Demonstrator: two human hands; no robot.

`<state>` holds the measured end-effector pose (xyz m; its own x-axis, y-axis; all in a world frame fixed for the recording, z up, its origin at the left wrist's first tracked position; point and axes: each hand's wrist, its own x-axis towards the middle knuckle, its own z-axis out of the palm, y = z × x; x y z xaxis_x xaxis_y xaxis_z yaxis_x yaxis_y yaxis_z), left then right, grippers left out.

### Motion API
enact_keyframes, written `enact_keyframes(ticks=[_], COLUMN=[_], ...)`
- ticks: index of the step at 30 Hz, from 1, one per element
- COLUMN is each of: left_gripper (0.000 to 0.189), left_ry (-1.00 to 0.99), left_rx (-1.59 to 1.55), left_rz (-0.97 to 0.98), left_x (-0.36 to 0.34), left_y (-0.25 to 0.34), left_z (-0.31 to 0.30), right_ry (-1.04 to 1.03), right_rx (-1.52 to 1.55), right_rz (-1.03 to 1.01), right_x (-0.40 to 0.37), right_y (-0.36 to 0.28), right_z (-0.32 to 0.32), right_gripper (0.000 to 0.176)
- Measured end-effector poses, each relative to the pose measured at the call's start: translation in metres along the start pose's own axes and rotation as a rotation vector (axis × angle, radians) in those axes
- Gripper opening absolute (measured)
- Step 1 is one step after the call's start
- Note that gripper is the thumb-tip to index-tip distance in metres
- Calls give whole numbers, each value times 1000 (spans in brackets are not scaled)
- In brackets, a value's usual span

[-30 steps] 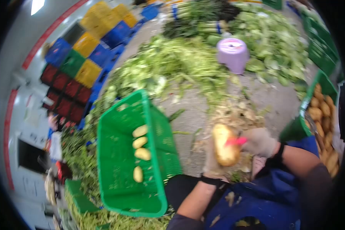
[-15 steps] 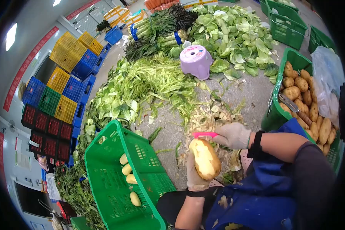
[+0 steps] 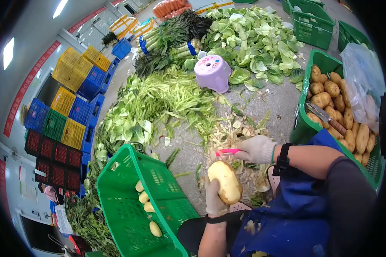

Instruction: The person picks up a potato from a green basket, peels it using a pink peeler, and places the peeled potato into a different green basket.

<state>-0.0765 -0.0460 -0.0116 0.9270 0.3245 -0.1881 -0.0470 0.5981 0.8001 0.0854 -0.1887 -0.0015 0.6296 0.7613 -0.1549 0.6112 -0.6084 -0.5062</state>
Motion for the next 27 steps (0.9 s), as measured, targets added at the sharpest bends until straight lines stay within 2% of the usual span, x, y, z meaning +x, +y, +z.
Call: enact_keyframes(ticks=[1,3,4,5,6,7,8,9,11,12,13,15,17,19,20,21,23,24,25,27], left_gripper=[61,59,57,55,50,50,49,49,51,51,53,52,52,63,68,68,69,67,67,66], left_ry=[24,30,29,30,21,20,26,26,-9,-44,-79,-37,-20,-101,59,68,-138,-81,-85,-51], left_rx=[0,-56,-53,-46,-201,-195,-230,-263,-312,-360,-402,-350,-285,-415,-284,-288,-695,-368,-361,-635], left_rz=[14,42,-14,-78,-135,-139,-173,-204,-220,-219,-229,-278,-305,-255,-229,-235,-369,-329,-324,-376], left_x=[2,4,8,9,4,3,3,7,14,14,13,4,10,15,17,14,12,13,15,14], left_y=[1,-3,-6,-8,-7,-7,-7,-6,-9,-9,-10,-8,-6,-17,-18,-18,-16,-18,-14,-14], left_z=[0,-5,-13,-18,-17,-17,-19,-22,-27,-27,-28,-21,-23,-32,-29,-31,-37,-37,-39,-40], right_ry=[18,107,4,-2,27,61,84,96,229,42,35,2,8,133,17,7,21,-16,-8,128], right_rx=[4,151,128,130,144,152,153,154,227,144,148,97,51,234,163,167,84,71,73,123], right_rz=[-1,-290,-353,-353,-186,-22,1,-3,-337,-348,-345,43,56,-239,-300,-297,59,91,87,-359], right_x=[-1,-15,-21,-19,-14,-6,0,-1,-15,-21,-18,-4,-2,-19,-20,-18,-4,-2,-6,-19], right_y=[-3,-12,-21,-18,-13,-7,4,1,-11,-23,-20,-7,-2,-21,-22,-19,-4,-2,-7,-19], right_z=[-1,-3,-5,-3,4,8,11,12,15,5,7,11,10,7,8,12,14,7,5,6], right_gripper=[34,35,36,36,35,34,35,35,37,39,39,38,40,42,42,42,40,37,37,35])
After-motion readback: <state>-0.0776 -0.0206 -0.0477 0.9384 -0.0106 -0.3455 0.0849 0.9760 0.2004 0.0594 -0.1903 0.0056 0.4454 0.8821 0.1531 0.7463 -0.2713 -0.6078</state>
